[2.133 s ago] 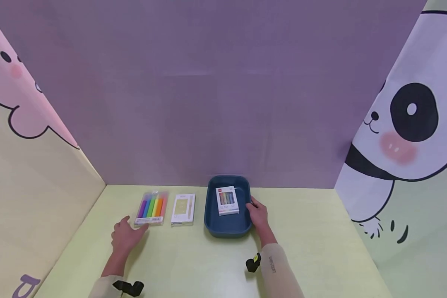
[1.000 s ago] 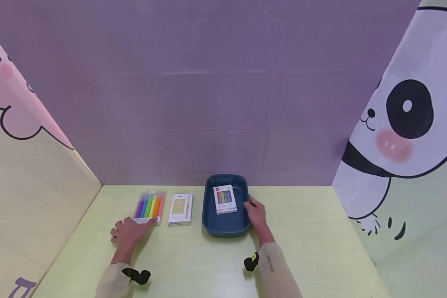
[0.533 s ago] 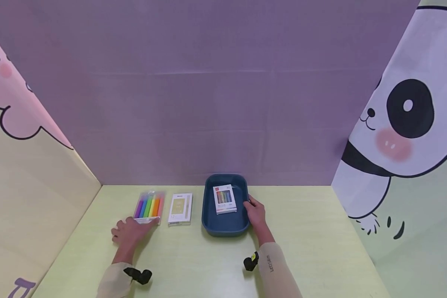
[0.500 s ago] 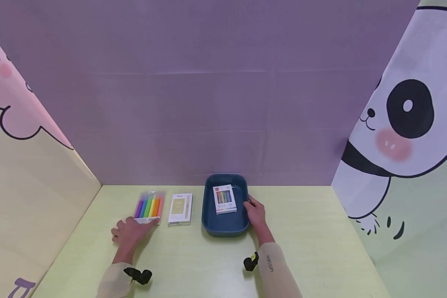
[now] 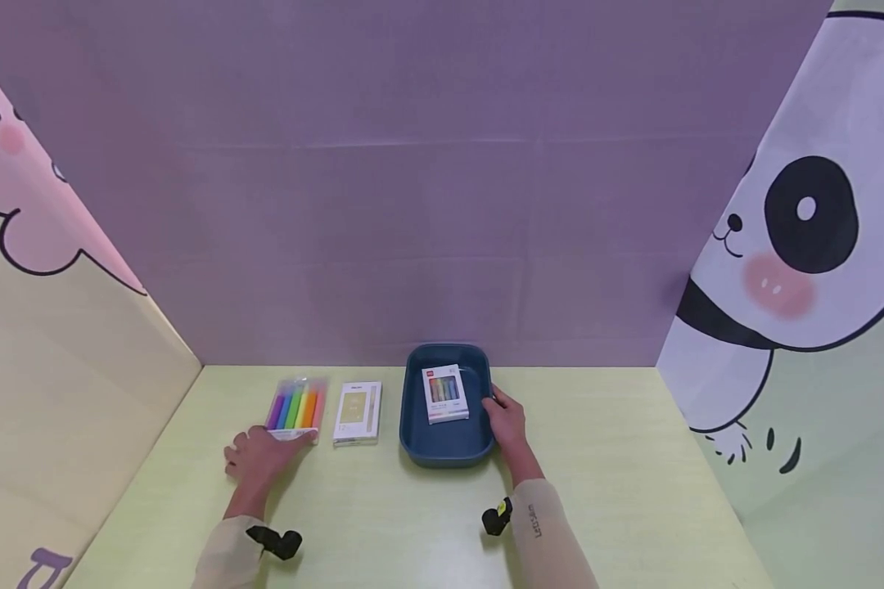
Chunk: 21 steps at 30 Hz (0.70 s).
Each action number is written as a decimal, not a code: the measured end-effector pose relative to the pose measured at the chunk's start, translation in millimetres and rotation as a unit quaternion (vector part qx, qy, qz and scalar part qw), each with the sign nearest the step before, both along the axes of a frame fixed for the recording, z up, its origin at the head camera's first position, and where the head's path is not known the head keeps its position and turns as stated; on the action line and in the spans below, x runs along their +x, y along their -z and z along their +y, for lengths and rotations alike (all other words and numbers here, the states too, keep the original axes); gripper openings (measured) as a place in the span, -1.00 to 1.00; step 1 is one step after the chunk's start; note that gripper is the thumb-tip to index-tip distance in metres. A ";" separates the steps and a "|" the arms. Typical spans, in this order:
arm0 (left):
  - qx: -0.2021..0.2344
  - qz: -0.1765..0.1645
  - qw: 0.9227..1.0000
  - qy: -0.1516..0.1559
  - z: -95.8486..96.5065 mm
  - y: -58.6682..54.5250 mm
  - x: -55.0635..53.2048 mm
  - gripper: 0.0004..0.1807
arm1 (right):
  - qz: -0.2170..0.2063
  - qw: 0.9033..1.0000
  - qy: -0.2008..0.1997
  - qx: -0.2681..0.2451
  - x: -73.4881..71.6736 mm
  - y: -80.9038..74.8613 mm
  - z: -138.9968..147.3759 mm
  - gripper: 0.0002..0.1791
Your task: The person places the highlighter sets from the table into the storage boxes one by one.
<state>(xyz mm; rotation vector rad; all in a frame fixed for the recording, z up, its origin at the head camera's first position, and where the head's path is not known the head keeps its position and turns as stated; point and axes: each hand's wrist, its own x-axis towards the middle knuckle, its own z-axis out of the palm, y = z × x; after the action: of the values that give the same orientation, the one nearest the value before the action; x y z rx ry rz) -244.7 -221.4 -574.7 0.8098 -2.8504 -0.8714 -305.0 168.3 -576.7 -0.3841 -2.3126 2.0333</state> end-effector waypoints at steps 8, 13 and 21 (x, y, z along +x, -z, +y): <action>0.005 0.010 1.000 -0.006 0.8 2.3 -5.0 0.11 | -0.003 1.000 0.003 0.002 1.0 -1.5 -0.8 -0.49; 0.031 0.012 0.999 -0.007 2.2 -0.6 -5.5 0.09 | -0.008 1.000 0.003 0.004 1.4 -2.8 -1.5 -0.48; 0.126 0.030 0.991 0.018 0.3 -4.8 -4.7 0.05 | -0.016 1.000 0.004 0.006 1.6 -4.0 -2.0 -0.47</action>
<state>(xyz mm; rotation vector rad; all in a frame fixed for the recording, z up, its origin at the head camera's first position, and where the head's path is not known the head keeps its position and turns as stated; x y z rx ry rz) -249.3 -221.1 -569.9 0.7394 -2.7465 -1.2587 -303.4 166.3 -572.7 -0.4280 -2.3351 2.0242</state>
